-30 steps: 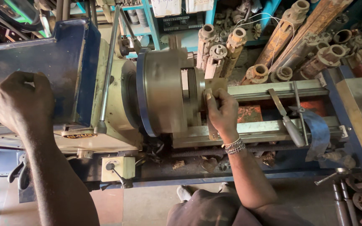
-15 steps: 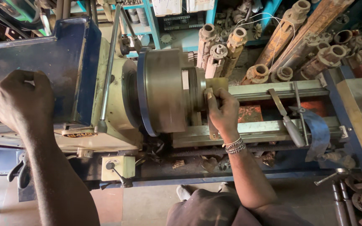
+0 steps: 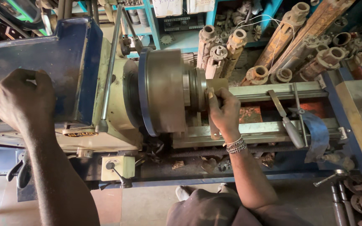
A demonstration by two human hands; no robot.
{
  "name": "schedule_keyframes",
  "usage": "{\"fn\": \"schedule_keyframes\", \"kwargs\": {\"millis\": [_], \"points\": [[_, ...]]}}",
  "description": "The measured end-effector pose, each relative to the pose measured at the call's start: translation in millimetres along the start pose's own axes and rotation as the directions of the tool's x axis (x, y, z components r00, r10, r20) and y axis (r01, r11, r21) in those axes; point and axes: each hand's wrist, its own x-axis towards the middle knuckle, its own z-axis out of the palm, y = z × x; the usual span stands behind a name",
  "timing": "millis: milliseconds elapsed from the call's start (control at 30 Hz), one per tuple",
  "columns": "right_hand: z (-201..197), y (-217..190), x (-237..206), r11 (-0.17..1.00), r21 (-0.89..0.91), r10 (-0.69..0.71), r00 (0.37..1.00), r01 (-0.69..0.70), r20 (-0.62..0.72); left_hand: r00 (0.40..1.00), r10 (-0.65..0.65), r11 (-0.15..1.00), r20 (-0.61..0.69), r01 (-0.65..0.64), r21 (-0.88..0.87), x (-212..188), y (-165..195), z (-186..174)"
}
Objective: The person operates a metal lathe, using a file to smooth the surface of a rotating metal workpiece. They then use a sanding block to finish the surface. The workpiece remains mounted in the lathe throughout the clip.
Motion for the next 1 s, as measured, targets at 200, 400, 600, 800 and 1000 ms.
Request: {"fn": "schedule_keyframes", "kwargs": {"millis": [200, 400, 600, 800, 1000], "points": [[1.1, -1.9, 0.1, 1.0, 0.0, 0.031, 1.0, -0.031, 0.0, 1.0, -0.025, 1.0, 0.008, 0.025, 0.014, 0.4, 3.2, -1.5], [0.4, -2.4, -1.1, 0.999, -0.011, -0.036, 0.999, 0.036, 0.016, 0.999, -0.037, 0.999, 0.015, 0.037, 0.003, 0.6, 3.8, -2.2], [3.7, 0.3, -0.5, 1.0, -0.018, -0.016, 1.0, 0.016, 0.01, 1.0, -0.029, 1.0, 0.004, 0.029, 0.007, 0.0, 4.5, -1.8], [3.9, 4.4, 0.1, 1.0, 0.009, 0.011, 1.0, -0.011, -0.001, 1.0, -0.024, 1.0, 0.009, 0.024, -0.019, -0.9, 6.7, -4.7], [2.5, 5.7, -1.7, 1.0, -0.015, -0.008, 1.0, 0.008, -0.002, 1.0, -0.019, 1.0, 0.004, 0.019, 0.015, 0.8, 7.3, -4.5]]}}
